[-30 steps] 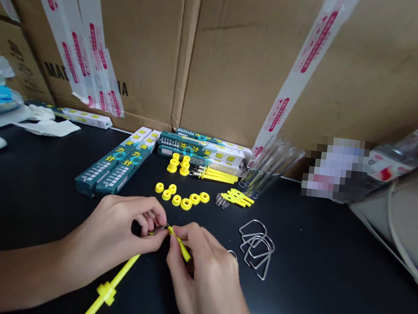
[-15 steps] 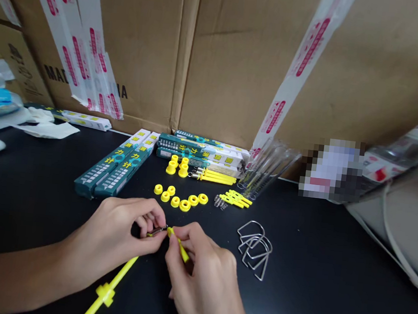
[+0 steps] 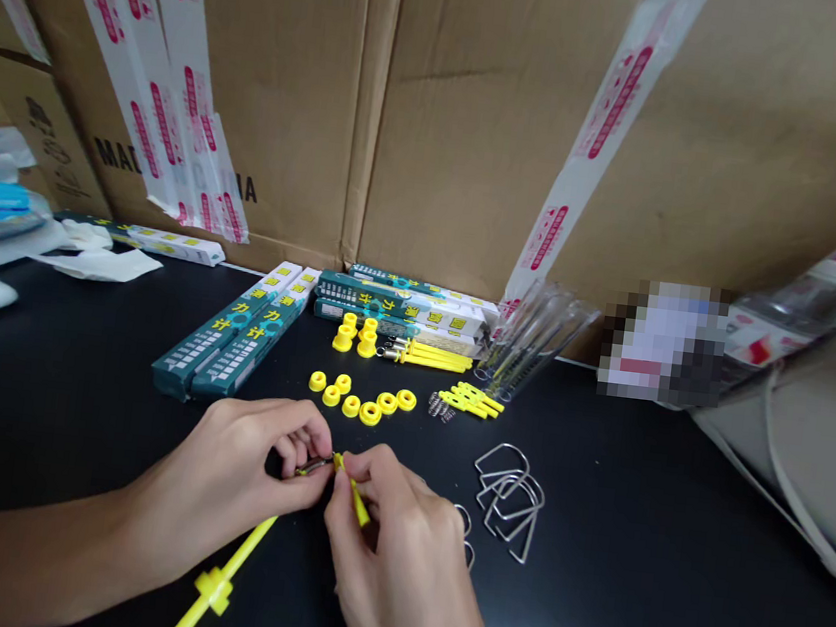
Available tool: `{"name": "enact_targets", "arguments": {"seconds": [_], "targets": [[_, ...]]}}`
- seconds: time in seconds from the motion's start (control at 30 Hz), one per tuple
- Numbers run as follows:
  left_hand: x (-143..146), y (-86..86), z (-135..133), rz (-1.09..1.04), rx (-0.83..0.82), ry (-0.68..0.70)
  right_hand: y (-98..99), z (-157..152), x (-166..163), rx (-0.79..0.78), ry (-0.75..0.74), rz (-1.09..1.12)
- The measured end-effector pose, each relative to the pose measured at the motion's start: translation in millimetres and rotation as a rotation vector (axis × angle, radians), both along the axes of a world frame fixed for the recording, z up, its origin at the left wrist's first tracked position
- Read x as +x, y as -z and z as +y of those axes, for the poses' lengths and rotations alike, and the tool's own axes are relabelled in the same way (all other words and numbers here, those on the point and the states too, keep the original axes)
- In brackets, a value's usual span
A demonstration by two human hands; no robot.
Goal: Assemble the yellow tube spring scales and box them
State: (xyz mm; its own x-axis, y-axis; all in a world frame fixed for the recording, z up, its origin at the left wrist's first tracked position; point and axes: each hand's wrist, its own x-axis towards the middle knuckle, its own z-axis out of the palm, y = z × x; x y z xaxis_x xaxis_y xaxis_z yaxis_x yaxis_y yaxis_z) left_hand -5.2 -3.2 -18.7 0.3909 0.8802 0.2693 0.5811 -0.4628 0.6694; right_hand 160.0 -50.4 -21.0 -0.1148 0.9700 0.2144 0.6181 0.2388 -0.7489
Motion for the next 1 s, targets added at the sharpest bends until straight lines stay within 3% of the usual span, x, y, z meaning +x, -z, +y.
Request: {"name": "enact_targets", "arguments": {"seconds": [0.17,0.7,1.0], "targets": [[0,-0.9,0,-0.005,-0.031,0.006,-5.3,2,2,-0.008,-0.064,-0.035],[0,-2.9,-2,-0.021,-0.060,0.031,-7.7,4,0,0.019,-0.060,-0.147],[0,-4.1,-2,-0.098,-0.182,0.010,-12.4,7,0,-0.172,-0.085,0.044]]}}
